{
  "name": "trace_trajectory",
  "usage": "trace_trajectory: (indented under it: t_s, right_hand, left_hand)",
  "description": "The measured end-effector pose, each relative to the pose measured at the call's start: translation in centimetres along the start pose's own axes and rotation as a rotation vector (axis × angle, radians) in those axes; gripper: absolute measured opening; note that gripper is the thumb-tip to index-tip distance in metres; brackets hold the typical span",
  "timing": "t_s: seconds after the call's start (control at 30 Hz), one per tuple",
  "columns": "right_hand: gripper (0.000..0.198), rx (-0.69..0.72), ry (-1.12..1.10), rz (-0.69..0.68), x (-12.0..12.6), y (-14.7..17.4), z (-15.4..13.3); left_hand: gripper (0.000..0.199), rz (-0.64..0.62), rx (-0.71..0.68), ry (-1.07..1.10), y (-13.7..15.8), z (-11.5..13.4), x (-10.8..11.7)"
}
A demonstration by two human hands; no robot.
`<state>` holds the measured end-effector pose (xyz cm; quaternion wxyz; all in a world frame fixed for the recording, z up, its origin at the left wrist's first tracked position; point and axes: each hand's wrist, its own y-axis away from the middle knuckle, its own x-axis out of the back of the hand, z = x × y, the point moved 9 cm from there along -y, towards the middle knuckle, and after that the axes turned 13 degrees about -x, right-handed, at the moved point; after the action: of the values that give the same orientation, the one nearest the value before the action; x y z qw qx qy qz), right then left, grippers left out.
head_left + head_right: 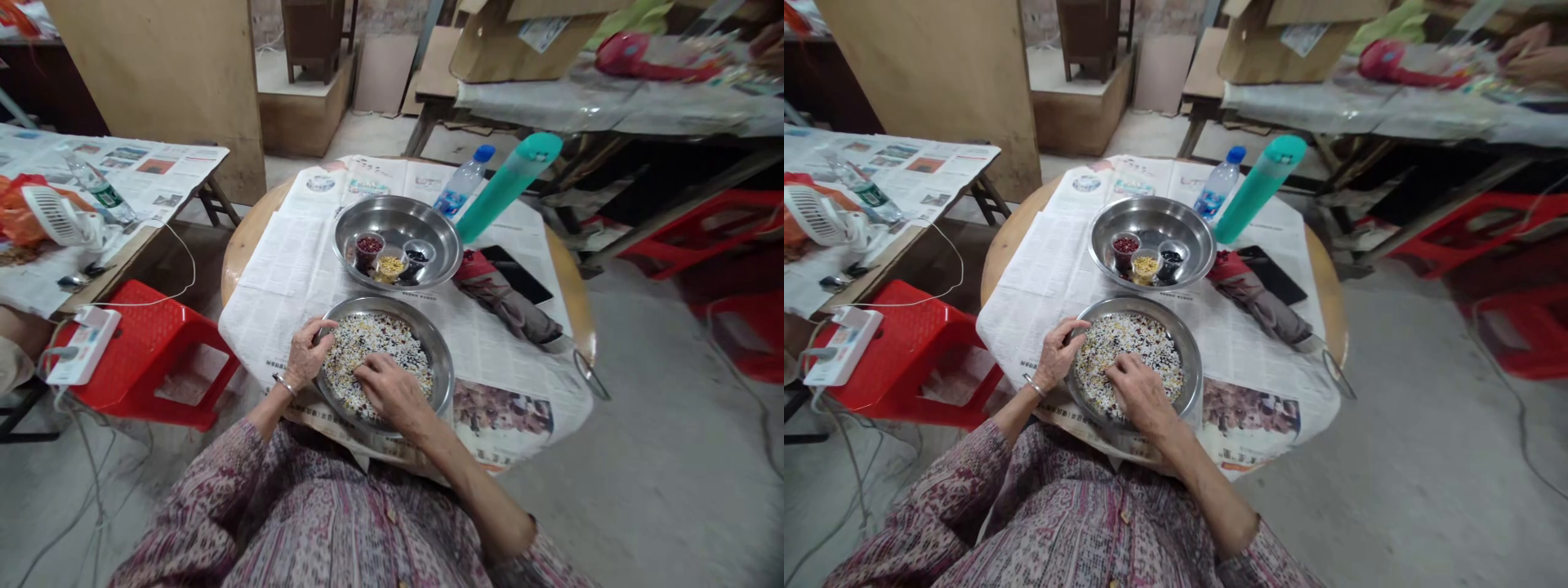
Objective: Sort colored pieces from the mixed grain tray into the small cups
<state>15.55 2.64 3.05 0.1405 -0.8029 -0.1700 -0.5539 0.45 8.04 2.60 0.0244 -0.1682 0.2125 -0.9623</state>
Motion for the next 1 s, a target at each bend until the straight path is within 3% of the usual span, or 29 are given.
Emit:
trace_trajectory:
  t_s: [0.2,0.33,0.47,0.57,0.67,0.77,1.0]
  right_hand:
    - [0.025,-0.257,-0.023,0.204,3.1,-0.3,6.3]
    - [0.024,-0.353,0.061,0.265,3.4,-1.2,6.2]
    - [0.040,-0.450,0.125,0.279,2.6,-2.6,4.6]
    - [0.036,-0.397,0.023,0.184,1.3,-3.2,3.0]
    - [0.016,-0.275,-0.144,0.037,0.1,-2.7,1.3]
    - [0.019,-0.160,-0.284,-0.097,-0.4,-1.1,-0.2]
    - [0.013,-0.019,-0.218,-0.229,0.8,2.8,-1.1]
  left_hand:
    - [0.018,0.005,-0.025,-0.037,0.0,0.1,0.1]
    - [0.018,0.008,-0.045,-0.033,-0.1,0.2,0.1]
    - [0.017,0.006,-0.053,-0.039,-0.2,0.3,0.1]
    - [0.017,0.003,-0.048,-0.039,-0.2,0.3,0.1]
    - [0.017,0.005,-0.057,-0.039,-0.2,0.3,0.1]
    - [0.017,0.005,-0.061,-0.043,-0.1,0.2,0.1]
    - [0.018,0.007,-0.067,-0.051,-0.2,0.5,0.0]
